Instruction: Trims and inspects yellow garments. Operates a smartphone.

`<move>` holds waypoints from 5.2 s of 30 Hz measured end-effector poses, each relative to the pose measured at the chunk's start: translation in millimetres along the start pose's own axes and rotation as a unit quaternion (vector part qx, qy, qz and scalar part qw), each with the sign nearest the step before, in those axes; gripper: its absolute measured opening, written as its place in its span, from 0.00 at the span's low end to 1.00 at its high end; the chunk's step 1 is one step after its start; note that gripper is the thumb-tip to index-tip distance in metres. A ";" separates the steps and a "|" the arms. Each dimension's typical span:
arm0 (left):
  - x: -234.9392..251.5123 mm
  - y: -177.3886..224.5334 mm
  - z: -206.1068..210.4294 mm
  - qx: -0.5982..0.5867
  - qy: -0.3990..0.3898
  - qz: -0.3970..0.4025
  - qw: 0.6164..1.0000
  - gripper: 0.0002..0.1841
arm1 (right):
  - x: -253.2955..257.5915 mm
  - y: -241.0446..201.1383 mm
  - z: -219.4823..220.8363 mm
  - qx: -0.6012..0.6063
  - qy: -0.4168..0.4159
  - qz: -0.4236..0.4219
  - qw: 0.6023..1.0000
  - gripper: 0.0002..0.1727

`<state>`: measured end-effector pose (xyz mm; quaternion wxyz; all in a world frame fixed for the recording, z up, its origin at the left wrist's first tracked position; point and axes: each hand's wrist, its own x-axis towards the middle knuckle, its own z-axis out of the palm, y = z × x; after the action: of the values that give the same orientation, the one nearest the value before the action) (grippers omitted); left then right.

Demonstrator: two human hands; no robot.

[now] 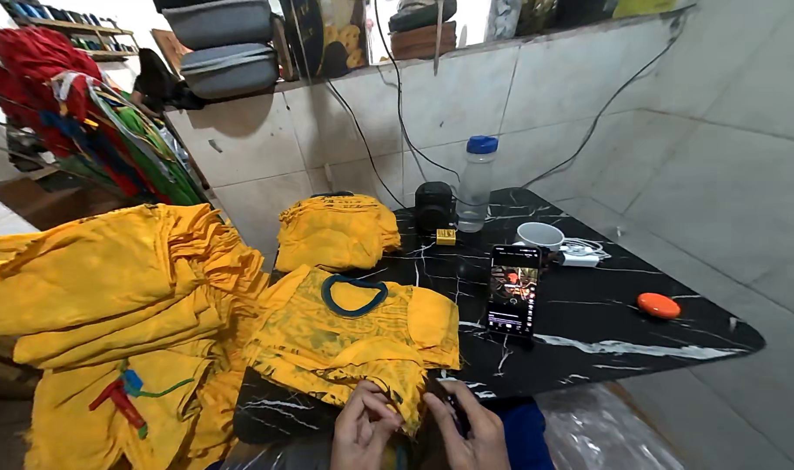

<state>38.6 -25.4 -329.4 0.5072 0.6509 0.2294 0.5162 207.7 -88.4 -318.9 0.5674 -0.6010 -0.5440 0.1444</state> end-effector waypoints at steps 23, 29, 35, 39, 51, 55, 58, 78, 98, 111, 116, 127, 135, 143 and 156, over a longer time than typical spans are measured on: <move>2.5 9.5 1.1 0.183 0.011 -0.015 0.983 0.17 | 2.3 17.4 9.8 0.310 -0.131 0.111 0.935 0.04; -0.8 1.8 5.9 0.229 0.036 0.043 0.972 0.02 | -0.1 17.7 9.4 0.291 -0.101 0.098 0.946 0.05; -2.4 15.4 -3.1 0.177 -0.116 0.031 0.977 0.04 | 2.4 15.4 9.7 0.325 -0.083 0.165 0.928 0.05; -0.4 39.5 -18.8 0.192 -0.274 -0.021 0.942 0.08 | 5.4 18.9 9.1 0.321 -0.087 0.158 0.930 0.05; 8.5 11.8 -1.9 0.364 -0.043 0.089 0.926 0.13 | 6.9 13.6 7.4 0.282 -0.101 0.123 0.946 0.04; 10.0 11.8 3.6 0.328 -0.038 0.071 0.941 0.16 | 4.5 10.7 7.7 0.283 -0.097 0.124 0.946 0.06; 10.0 13.2 5.0 0.283 -0.012 0.069 0.956 0.12 | 2.5 9.9 7.1 0.311 -0.115 0.140 0.933 0.11; 11.1 -21.8 -13.5 0.438 -0.047 0.309 0.843 0.08 | 0.7 7.0 17.7 0.247 -0.095 0.124 0.956 0.05; 6.4 -30.1 -11.5 0.383 -0.037 0.269 0.883 0.06 | -0.4 12.2 20.6 0.197 -0.114 0.102 0.968 0.05; 16.8 -1.8 -26.1 0.102 -0.184 0.010 0.978 0.15 | -2.2 14.7 21.5 0.086 -0.110 0.061 0.988 0.08; 12.2 -2.5 -21.9 0.128 -0.125 0.027 0.984 0.12 | -1.1 15.3 20.1 0.155 -0.100 0.074 0.980 0.08; -1.1 11.0 8.3 0.092 -0.010 -0.026 0.995 0.08 | -1.8 12.3 16.7 0.066 -0.048 0.032 0.996 0.13; -2.6 10.5 2.9 0.144 -0.035 0.019 0.989 0.12 | -1.3 5.1 -8.8 -0.148 -0.117 -0.112 0.976 0.21; -3.0 10.6 4.4 0.171 -0.041 0.032 0.984 0.15 | -1.8 3.0 0.4 -0.152 -0.080 -0.092 0.981 0.23; -0.7 33.7 -31.1 0.248 -0.208 -0.081 0.943 0.14 | 2.5 20.5 8.6 0.039 -0.034 0.027 0.998 0.19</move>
<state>2.6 -25.6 -300.9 0.4060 0.8283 0.2914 0.2533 211.9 -77.0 -337.7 0.5675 -0.5881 -0.5401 0.2008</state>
